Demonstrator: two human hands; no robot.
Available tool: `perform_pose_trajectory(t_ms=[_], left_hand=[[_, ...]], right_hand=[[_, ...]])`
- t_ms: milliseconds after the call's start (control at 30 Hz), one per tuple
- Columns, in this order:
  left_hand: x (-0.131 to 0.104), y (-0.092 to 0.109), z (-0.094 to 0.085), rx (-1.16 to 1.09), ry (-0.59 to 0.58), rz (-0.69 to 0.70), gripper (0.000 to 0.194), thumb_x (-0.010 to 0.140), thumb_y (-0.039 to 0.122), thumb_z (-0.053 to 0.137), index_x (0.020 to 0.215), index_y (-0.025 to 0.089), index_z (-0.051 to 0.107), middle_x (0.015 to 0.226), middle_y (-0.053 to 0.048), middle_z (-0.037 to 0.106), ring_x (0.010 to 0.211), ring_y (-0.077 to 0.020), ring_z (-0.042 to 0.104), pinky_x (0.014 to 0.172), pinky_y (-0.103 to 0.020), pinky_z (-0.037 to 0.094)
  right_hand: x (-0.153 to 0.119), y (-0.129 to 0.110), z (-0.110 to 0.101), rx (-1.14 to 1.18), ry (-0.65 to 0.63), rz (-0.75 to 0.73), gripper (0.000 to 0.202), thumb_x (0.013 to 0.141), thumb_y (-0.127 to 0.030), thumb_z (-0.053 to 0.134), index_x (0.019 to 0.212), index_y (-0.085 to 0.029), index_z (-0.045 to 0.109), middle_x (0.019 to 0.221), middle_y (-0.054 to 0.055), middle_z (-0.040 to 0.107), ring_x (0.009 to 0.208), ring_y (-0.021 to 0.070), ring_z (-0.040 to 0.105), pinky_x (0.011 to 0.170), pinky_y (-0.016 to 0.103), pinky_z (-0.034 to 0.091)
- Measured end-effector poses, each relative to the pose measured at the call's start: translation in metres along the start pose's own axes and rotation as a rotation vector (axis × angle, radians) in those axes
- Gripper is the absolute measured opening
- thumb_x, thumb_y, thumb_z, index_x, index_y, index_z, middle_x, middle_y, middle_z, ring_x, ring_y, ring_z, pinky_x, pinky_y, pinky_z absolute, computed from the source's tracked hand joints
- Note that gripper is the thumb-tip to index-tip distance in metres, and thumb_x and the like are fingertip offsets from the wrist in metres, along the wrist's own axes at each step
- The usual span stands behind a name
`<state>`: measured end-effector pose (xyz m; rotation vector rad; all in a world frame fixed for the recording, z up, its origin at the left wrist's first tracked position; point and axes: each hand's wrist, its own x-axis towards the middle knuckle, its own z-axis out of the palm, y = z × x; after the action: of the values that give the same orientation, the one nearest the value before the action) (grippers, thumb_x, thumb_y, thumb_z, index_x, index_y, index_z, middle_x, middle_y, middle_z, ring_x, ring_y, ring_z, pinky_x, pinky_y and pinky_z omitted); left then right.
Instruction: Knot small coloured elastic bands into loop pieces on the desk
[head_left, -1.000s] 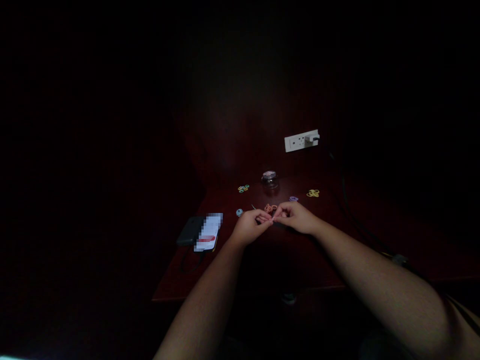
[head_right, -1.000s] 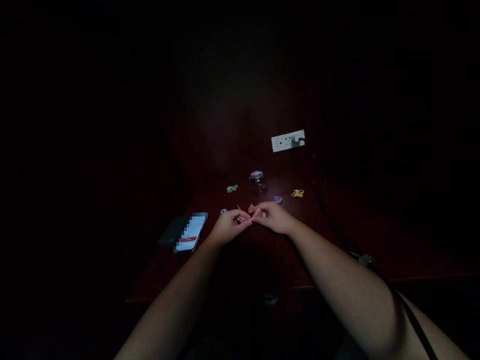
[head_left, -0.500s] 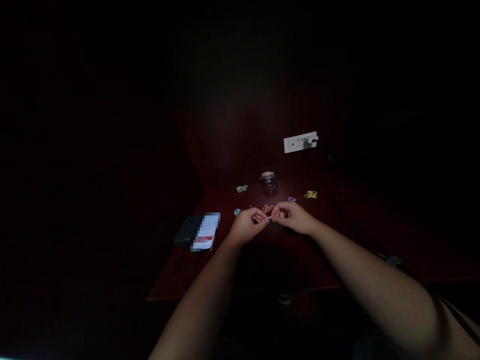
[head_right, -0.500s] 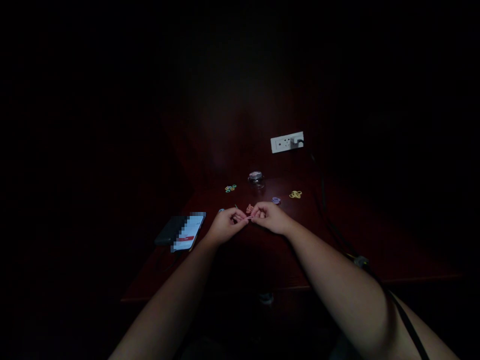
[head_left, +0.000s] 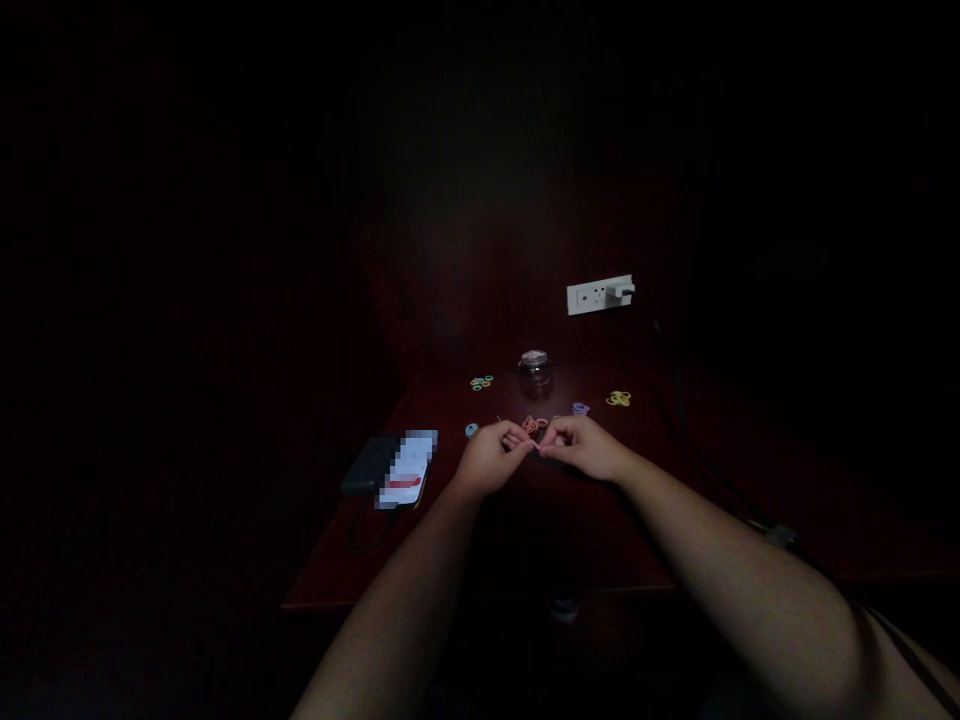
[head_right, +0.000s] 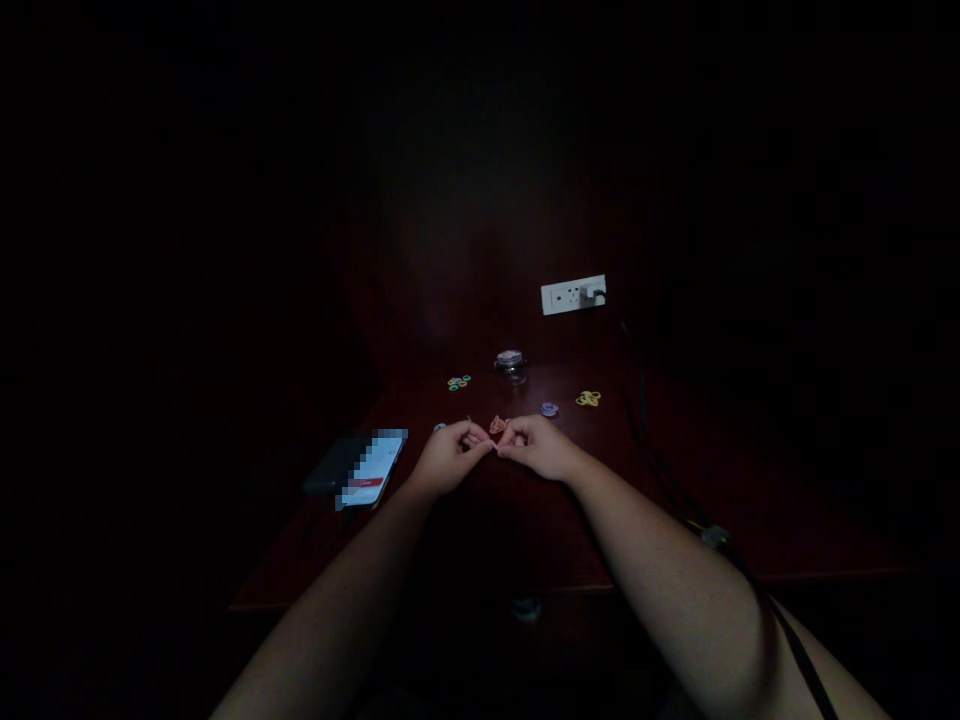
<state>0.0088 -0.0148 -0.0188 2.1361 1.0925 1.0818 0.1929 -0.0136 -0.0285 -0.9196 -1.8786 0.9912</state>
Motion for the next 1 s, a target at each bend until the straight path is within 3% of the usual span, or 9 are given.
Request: perform_pose_trajectory(t_ms=[200,400,667,1000], left_hand=[[0.0,-0.005,-0.006,0.013,0.074,-0.012,0.018,0.073,0.03,0.059,0.079,0.013,0.063,0.073,-0.004,0.064,0.065,-0.0114,0.057,0.061,-0.022,0.045],[-0.004,-0.003,-0.002,-0.09,-0.157,-0.025,0.017,0.07,0.028,0.061,0.075,0.012,0.062,0.067,-0.003,0.061,0.062,-0.0098,0.054,0.056,-0.019,0.042],[-0.008,-0.006,-0.004,-0.081,-0.326,-0.098,0.011,0.065,0.021,0.06,0.069,0.012,0.061,0.059,-0.001,0.057,0.053,-0.0084,0.05,0.049,-0.018,0.038],[-0.009,-0.003,-0.002,-0.083,-0.362,-0.139,0.013,0.062,0.02,0.06,0.071,0.01,0.061,0.058,-0.001,0.057,0.051,-0.0079,0.05,0.046,-0.017,0.036]], right_hand=[[0.001,0.006,0.0,0.049,-0.01,0.048,0.03,0.068,-0.043,0.063,0.07,-0.015,0.054,0.049,-0.005,0.046,0.043,0.0062,0.037,0.042,0.019,0.025],[0.001,0.007,-0.004,0.008,0.032,0.028,0.03,0.068,-0.043,0.063,0.071,-0.014,0.056,0.049,-0.005,0.046,0.044,0.0068,0.038,0.043,0.02,0.027],[-0.003,0.007,-0.007,0.019,-0.269,0.153,0.025,0.067,-0.035,0.065,0.068,-0.012,0.058,0.051,-0.003,0.052,0.044,0.0068,0.044,0.042,0.019,0.032],[-0.003,0.007,-0.01,0.045,-0.327,0.175,0.03,0.07,-0.041,0.06,0.067,-0.011,0.061,0.056,0.001,0.058,0.048,0.0079,0.048,0.048,0.021,0.038]])
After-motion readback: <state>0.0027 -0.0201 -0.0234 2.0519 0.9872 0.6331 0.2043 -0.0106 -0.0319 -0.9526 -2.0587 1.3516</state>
